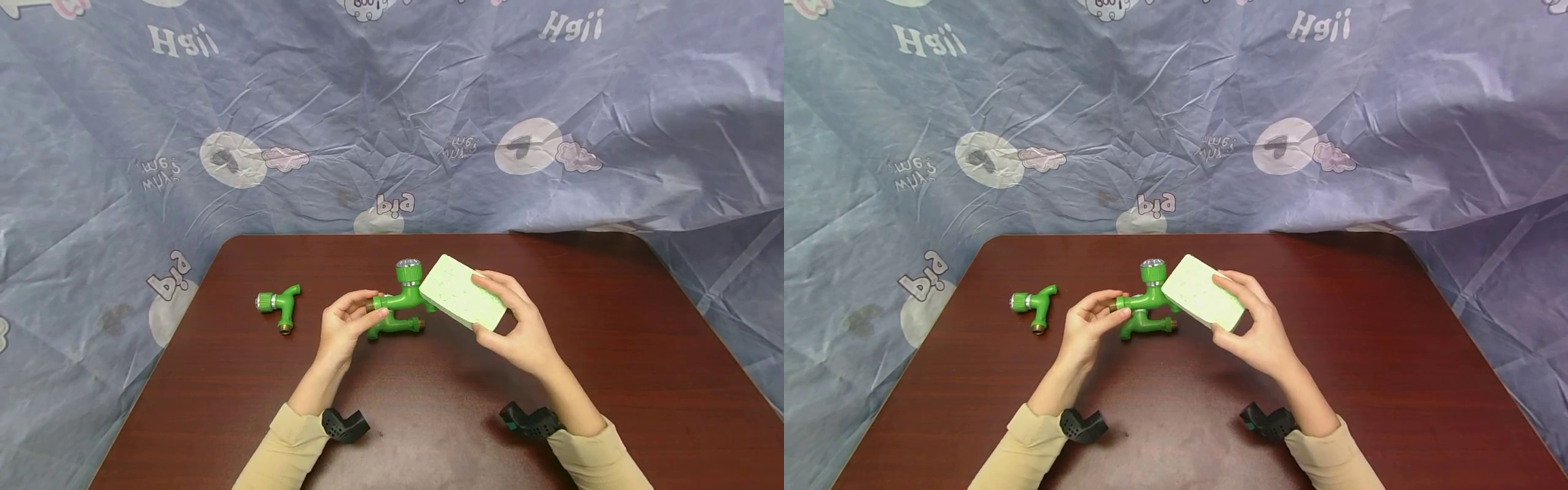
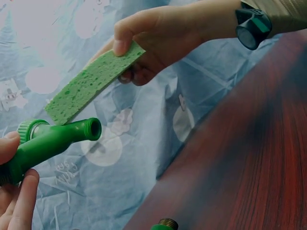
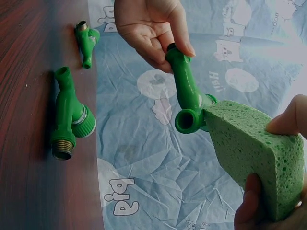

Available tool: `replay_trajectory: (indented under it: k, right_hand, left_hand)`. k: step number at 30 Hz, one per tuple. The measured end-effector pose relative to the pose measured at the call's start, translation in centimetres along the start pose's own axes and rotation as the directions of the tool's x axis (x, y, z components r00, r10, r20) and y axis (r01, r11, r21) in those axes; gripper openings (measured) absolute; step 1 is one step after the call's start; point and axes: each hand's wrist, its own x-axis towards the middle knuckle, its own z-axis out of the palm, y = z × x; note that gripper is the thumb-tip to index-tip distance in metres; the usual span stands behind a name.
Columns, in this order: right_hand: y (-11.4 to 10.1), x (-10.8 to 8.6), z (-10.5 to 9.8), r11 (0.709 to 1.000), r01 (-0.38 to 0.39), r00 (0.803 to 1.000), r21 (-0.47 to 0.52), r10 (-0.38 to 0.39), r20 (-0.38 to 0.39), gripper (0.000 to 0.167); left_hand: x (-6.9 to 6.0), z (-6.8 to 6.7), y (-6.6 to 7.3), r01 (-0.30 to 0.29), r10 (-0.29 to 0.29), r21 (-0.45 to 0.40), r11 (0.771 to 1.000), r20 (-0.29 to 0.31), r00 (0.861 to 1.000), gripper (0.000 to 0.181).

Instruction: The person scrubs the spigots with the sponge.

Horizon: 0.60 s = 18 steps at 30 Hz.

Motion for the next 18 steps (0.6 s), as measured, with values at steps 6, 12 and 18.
replay_trajectory:
  k: [6,12,18]
  right_hand:
    - [0.2,0.0,0.1,0.998,-0.05,0.998,-0.041,0.049,-0.036,0.059]
    - [2.8,-0.6,0.5,0.99,-0.12,0.992,-0.08,0.117,-0.043,0.066]
    - [3.4,-0.7,0.7,0.977,-0.175,0.983,-0.118,0.166,-0.082,0.068]
  left_hand:
    - [-0.1,0.1,0.1,-0.024,0.024,-0.017,1.0,-0.024,0.999,0.034]
    - [-0.2,0.2,0.3,-0.033,0.032,-0.036,0.999,-0.022,0.999,0.036]
    - [-0.1,0.3,0.3,-0.072,0.072,-0.02,0.997,-0.016,0.997,0.036]
